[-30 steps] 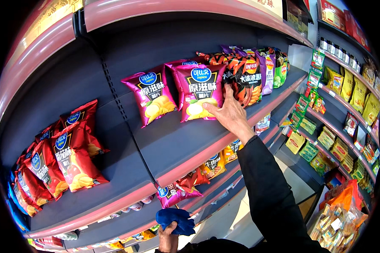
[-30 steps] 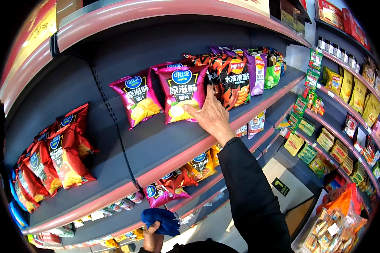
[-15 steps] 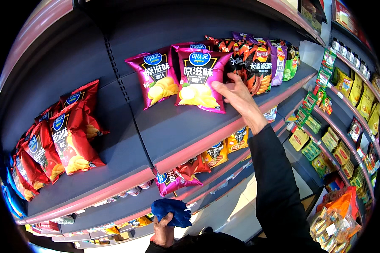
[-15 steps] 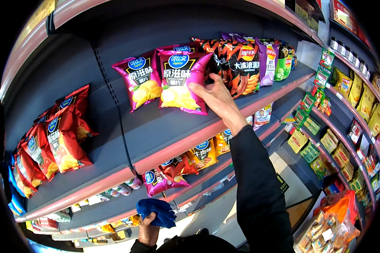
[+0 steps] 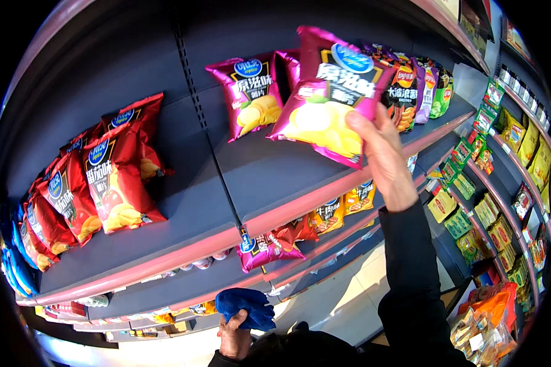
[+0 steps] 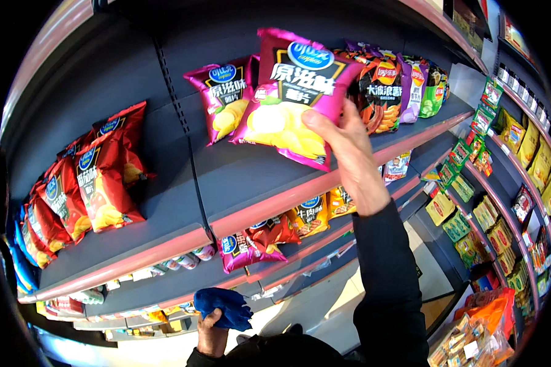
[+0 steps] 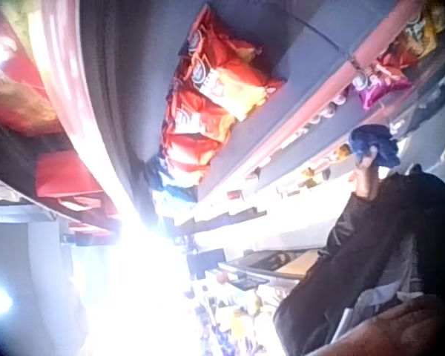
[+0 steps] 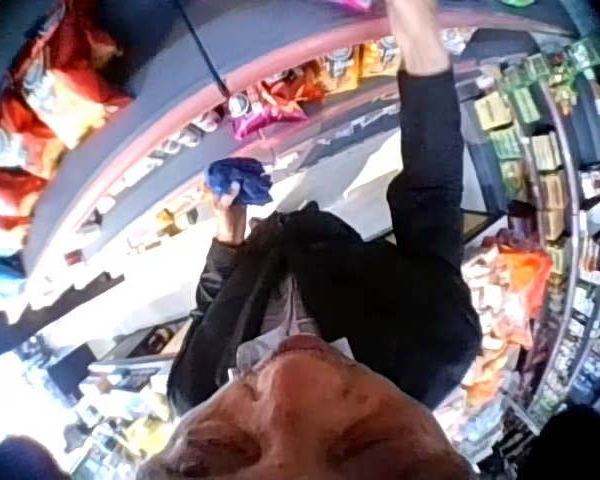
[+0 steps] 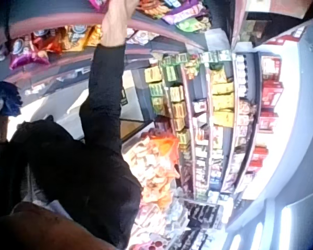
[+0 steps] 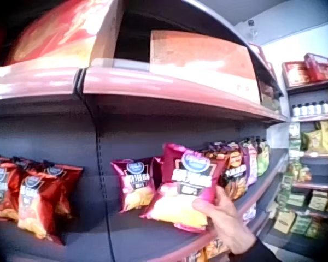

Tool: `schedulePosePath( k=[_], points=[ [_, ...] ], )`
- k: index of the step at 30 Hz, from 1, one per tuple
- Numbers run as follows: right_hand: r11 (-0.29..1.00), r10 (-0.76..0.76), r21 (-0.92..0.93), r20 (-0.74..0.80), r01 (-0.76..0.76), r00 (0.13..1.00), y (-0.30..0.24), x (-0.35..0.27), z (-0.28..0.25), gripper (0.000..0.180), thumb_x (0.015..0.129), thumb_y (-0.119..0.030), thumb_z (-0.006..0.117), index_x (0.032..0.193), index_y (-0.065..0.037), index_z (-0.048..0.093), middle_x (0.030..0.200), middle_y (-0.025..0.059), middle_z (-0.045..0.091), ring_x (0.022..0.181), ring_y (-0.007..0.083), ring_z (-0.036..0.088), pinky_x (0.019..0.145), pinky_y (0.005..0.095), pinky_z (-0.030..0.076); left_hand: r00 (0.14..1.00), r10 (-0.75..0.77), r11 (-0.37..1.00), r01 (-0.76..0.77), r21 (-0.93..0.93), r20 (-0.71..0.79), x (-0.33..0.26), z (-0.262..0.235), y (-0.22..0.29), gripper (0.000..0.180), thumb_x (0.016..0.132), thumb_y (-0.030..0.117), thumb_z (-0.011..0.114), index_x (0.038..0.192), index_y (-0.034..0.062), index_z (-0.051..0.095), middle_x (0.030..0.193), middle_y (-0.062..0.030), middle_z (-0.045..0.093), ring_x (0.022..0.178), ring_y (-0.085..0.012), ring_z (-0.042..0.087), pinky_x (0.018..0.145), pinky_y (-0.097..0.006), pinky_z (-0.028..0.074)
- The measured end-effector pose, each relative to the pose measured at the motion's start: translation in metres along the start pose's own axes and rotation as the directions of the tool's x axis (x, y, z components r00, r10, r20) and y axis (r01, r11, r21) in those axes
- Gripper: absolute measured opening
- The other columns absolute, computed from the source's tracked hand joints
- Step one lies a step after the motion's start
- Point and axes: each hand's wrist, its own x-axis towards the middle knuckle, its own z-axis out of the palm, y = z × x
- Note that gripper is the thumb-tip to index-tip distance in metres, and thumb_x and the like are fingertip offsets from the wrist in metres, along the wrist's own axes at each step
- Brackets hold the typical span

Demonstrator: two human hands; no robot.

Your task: The person wipes a store shelf with a blue cloth and then restocks it with various bags of chips. They pick up individual bags, wipe the shelf surface, and place the bags back in neat rows.

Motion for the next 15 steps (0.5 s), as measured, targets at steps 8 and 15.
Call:
schedulePosePath(
  k=[8, 15],
  points=[
    [0.945, 0.277, -0.201, 0.076, -0.257, 0.958, -0.004, -0.152, -0.049, 0.107, 0.067, -0.013, 0.094, 0.155, -0.002, 0.032, 0.144, 0.0117, 0.053, 0.13, 0.0229, 0.057, 0.111, 0.0387, 0.046, 0.99, -0.033, 0.999, 0.034, 0.011, -0.137, -0.024, -0.032, -0.001, 0.07, 0.085, 0.026, 0.078, 0.142, 0.0006, 0.046, 0.127, -0.0206, 0.066, 0.116, -0.0358, 0.065, 0.103, -0.053, 0.05],
    [0.702, 0.711, -0.376, 0.323, -0.605, 0.625, 0.032, -0.248, 0.014, 0.122, 0.069, -0.022, 0.098, 0.161, -0.005, 0.02, 0.155, 0.0145, 0.042, 0.142, 0.0265, 0.045, 0.117, 0.0428, 0.04, 0.992, -0.038, 0.999, 0.038, -0.003, -0.118, -0.049, -0.072, 0.024, 0.068, 0.085, 0.027, 0.078, 0.139, -0.0023, 0.049, 0.125, -0.0219, 0.067, 0.115, -0.0355, 0.067, 0.103, -0.051, 0.052]
  ],
)
